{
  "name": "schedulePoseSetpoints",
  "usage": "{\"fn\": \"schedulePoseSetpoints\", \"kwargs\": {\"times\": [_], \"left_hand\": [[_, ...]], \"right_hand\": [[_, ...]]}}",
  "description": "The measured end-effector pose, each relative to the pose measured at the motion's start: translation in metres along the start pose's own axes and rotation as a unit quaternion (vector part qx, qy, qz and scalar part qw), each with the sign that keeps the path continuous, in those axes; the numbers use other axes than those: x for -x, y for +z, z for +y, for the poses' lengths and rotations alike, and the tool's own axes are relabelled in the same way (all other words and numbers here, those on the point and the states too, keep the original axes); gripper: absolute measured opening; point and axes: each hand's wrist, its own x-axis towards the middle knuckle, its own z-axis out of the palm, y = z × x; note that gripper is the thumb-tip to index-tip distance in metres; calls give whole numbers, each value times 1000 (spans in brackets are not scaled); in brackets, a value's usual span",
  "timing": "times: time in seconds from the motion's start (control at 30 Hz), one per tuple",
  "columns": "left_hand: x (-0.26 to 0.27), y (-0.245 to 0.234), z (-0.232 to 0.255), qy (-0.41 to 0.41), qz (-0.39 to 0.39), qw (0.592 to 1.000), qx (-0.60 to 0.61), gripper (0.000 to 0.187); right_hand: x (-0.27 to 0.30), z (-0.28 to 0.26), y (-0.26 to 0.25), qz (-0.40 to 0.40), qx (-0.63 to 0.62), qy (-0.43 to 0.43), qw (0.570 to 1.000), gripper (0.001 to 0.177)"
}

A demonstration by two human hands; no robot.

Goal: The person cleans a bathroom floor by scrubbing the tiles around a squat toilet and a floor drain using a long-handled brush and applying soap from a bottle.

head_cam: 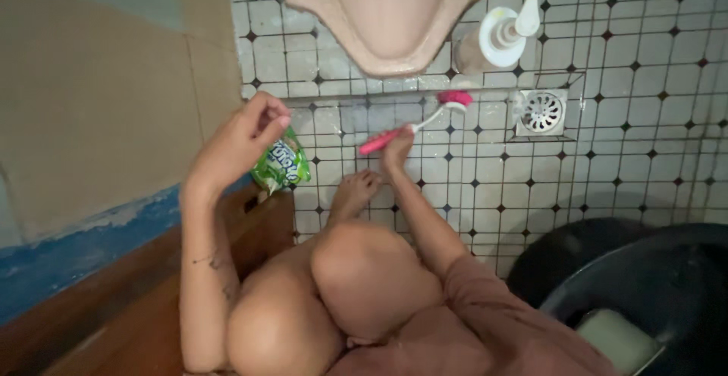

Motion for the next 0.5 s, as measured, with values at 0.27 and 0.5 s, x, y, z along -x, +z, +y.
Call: {"fn": "schedulePoseSetpoints", "kwargs": {"times": [0.27,0.5], "left_hand": [[-2,13,-17,-33,-25,999,10,21],[-8,12,-7,-19,-9,1000,11,22]], "right_hand": [[46,52,6,-78,148,-83,982,39],[38,17,4,8,106,-113,988,37]]}}
